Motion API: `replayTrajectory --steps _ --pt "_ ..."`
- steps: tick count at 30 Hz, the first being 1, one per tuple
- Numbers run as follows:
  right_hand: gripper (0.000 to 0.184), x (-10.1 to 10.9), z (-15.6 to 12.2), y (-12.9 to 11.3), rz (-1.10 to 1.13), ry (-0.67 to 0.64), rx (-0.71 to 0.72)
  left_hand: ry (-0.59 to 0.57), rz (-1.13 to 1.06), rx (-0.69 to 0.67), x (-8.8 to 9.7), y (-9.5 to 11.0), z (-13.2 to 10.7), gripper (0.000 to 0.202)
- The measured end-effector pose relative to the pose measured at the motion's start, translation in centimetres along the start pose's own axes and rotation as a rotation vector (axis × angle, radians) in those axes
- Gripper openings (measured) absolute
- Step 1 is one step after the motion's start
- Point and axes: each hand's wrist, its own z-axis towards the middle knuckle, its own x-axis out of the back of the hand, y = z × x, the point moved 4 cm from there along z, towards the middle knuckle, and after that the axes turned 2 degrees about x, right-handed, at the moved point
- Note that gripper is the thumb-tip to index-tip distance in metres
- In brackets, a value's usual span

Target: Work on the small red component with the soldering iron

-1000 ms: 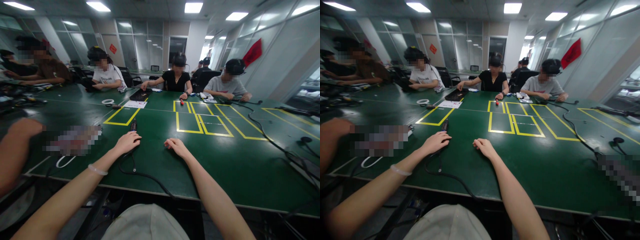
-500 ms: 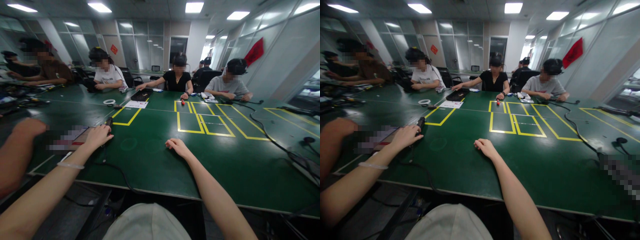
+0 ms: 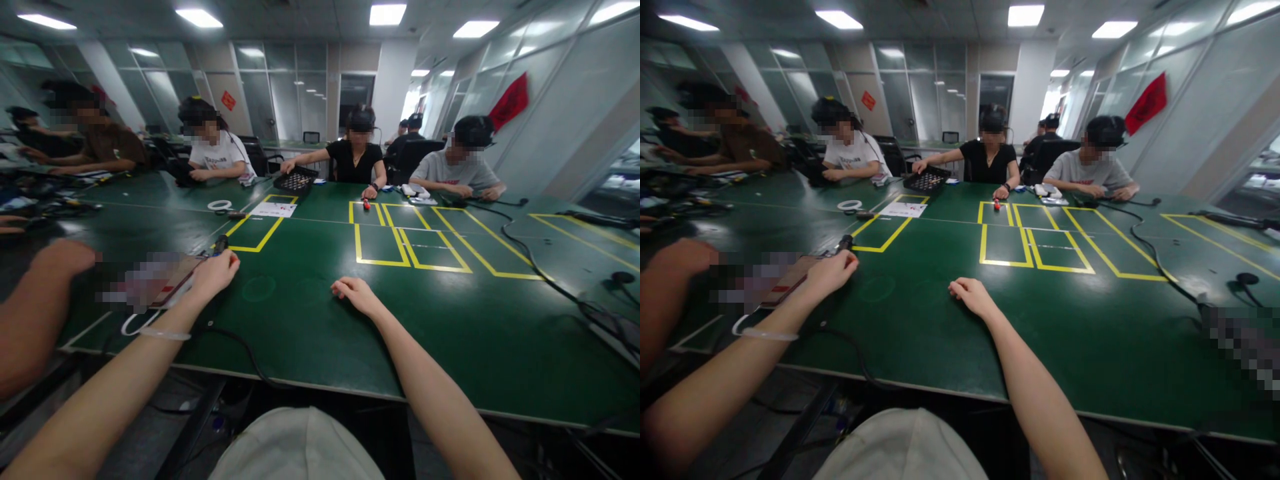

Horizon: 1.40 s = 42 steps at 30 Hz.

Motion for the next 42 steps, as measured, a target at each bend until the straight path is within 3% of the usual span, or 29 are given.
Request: replayTrajectory --steps 3,5,9,13,17,21,24,31,38,42 --pt "0.033 -0.1 0.1 0.2 0.053 0.004 -0.017 -0.256 -0.610 -0.079 -2.3 4.8 -1.0 0.040" --pt "0.033 -0.2 0.2 0.3 0.121 0.003 -0.043 -0.385 -0.870 -0.095 -3.8 8.5 -2.2 0.046" --pt "0.032 -0.4 0.4 0.5 0.276 -0.008 -0.078 -0.501 -1.025 -0.170 -6.1 14.9 -4.5 0.044" --pt "0.033 -0.7 0.4 0.3 0.444 -0.013 -0.105 -0.468 -1.023 -0.228 -7.9 17.8 -5.7 0.038" --pt "0.034 -1.0 0.3 0.4 0.546 -0.019 -0.160 -0.455 -0.958 -0.332 -8.9 18.4 -6.5 0.038" --pt "0.034 -1.2 0.2 0.6 0.568 -0.014 -0.185 -0.312 -0.858 -0.485 -8.1 18.5 -7.2 0.029" --pt "0.035 -1.2 0.2 0.5 0.594 -0.008 -0.162 -0.267 -0.829 -0.535 -7.7 18.7 -7.6 0.025" --pt "0.035 -0.7 0.4 0.3 0.515 0.055 -0.066 -0.287 -0.882 -0.480 -8.0 18.4 -7.5 0.033" --pt "0.024 0.0 0.4 0.0 0.213 0.117 0.085 -0.355 -0.939 -0.423 -8.6 17.9 -7.0 0.029" --pt "0.021 -0.1 0.4 -0.1 0.148 0.137 0.143 -0.365 -0.991 -0.426 -8.8 17.8 -6.9 0.029"
